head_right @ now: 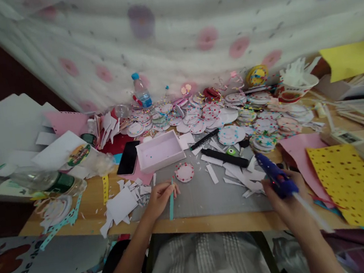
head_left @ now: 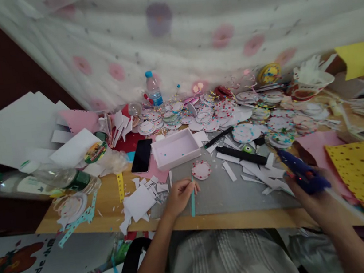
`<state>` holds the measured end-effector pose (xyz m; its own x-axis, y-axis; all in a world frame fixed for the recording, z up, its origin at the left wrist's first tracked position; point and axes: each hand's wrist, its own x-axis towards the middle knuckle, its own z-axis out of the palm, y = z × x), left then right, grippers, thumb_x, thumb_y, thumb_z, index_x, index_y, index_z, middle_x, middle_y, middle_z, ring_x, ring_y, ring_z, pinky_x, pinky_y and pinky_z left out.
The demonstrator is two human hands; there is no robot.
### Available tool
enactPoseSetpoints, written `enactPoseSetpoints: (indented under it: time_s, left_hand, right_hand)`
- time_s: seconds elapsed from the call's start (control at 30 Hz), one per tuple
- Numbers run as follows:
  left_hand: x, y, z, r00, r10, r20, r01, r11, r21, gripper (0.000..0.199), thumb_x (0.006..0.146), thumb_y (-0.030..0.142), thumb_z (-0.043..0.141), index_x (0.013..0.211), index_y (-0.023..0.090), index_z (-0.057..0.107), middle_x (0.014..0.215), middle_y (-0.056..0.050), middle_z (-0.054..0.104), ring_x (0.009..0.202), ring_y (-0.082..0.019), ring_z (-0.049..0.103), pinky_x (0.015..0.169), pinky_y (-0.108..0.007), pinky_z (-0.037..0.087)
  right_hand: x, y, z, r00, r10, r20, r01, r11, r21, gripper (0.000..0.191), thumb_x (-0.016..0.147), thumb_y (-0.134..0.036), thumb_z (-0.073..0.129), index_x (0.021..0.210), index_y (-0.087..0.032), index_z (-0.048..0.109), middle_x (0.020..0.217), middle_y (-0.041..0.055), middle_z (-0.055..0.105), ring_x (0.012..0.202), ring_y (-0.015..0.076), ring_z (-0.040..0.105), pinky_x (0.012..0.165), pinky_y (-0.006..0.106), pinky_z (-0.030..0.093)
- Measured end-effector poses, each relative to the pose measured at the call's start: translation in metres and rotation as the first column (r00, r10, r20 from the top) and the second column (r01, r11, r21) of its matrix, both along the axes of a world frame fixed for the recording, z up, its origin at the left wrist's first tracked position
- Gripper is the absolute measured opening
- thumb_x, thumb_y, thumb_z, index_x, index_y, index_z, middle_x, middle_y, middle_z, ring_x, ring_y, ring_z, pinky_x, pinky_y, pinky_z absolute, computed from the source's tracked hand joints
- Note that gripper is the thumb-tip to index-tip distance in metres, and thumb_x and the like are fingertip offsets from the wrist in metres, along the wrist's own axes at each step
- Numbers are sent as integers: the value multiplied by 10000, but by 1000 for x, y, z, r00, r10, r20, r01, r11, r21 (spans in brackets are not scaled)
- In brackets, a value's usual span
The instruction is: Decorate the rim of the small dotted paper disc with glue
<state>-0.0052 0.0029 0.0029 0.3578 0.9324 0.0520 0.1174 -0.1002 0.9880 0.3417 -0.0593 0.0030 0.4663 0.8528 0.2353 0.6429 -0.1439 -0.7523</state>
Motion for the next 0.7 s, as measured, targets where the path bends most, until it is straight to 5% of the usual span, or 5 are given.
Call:
enactPoseSetpoints:
  time_s: [0.17,0.43,0.53,0.6,0.7]
  left_hand:
    - [0,0,1,1000,13,-12,-13,1000,-3,392,919,371,469,630,137,592,713,-44,623,681,-145,567,676,-255,433]
    - [1,-1,3,998,40,-42,-40,999,-3,387,904,368,478,605,142,574,710,-49,630,683,-149,569,682,-265,434]
    - [2,0,5,997,50,-54,-50,999,0,379,894,353,479,583,151,556,703,-53,636,697,-161,582,690,-274,438]
    - [5,-3,8,996,65,-60,-65,998,-4,375,889,336,478,568,156,549,690,-55,637,696,-166,588,686,-277,441]
    - [17,-13,17,992,106,-65,-108,994,-29,369,892,295,458,560,164,552,688,-53,644,693,-164,593,674,-271,443]
  right_hand:
    - [20,4,-14,983,2,182,16,995,-96,559,720,-450,627,1148,-158,417,1025,186,549,902,361,585,719,463,460]
    - [26,16,-15,819,102,564,14,980,-196,432,800,-419,538,1025,-57,610,799,185,596,798,369,608,656,444,450]
    - [15,11,2,769,-32,638,49,999,-9,369,793,-415,569,960,-94,638,763,159,588,775,356,593,661,450,445]
    - [-4,6,16,810,-90,580,-1,988,154,281,821,-342,569,994,-124,608,809,131,600,787,300,585,736,434,453]
    - [-47,4,27,870,167,463,-319,909,270,204,819,-264,595,996,-178,540,770,52,569,651,193,538,632,332,445]
